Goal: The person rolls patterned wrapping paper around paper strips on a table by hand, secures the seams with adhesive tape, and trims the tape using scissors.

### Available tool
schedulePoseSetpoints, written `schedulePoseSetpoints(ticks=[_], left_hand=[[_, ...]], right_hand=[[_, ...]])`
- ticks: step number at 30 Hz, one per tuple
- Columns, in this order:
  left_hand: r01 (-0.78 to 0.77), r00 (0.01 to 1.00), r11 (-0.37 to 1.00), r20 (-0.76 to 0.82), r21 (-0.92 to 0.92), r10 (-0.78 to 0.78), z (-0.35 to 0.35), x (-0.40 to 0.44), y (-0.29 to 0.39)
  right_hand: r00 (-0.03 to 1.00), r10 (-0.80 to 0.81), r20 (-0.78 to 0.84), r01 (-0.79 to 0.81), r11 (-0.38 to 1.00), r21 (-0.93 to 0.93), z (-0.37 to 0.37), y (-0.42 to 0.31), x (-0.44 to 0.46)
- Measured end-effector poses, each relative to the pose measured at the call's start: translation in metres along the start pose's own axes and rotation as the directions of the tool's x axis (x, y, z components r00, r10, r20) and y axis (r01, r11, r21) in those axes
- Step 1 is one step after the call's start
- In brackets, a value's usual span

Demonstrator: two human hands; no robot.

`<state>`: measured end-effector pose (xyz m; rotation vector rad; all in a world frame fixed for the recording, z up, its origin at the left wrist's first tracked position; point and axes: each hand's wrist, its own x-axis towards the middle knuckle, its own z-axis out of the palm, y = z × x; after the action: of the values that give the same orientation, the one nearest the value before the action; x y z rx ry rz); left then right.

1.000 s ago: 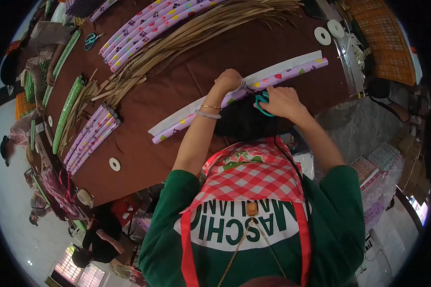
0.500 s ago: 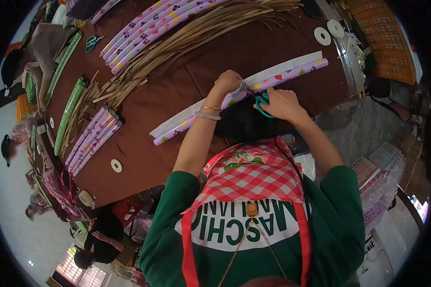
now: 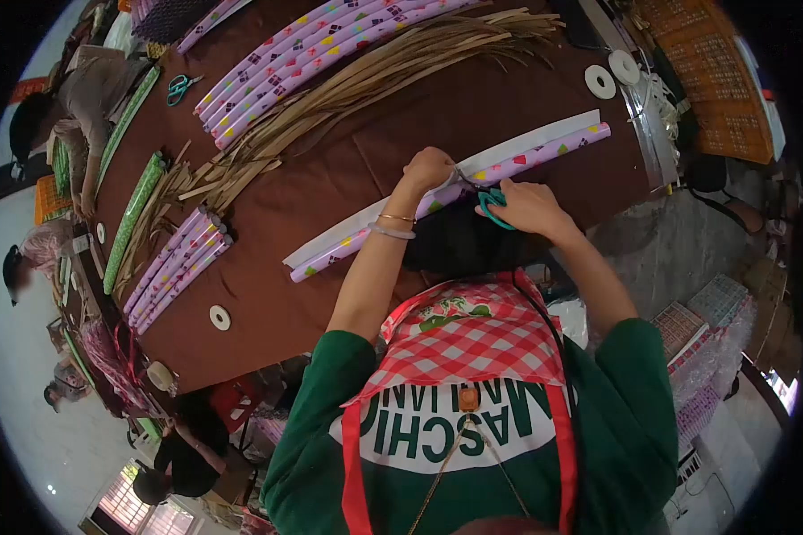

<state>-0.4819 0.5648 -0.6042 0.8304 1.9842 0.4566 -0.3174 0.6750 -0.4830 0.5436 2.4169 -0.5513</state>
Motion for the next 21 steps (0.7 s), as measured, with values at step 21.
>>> schedulePoseSetpoints(ticks=[21], left_hand=[[-0.014, 0.999, 0.999, -0.038, -0.043, 0.013, 0.0, -0.004, -0.002]], right_hand=[[0.986, -0.005, 0.168, -0.044, 0.957, 0.288, -0.008, 0.012, 0.008]])
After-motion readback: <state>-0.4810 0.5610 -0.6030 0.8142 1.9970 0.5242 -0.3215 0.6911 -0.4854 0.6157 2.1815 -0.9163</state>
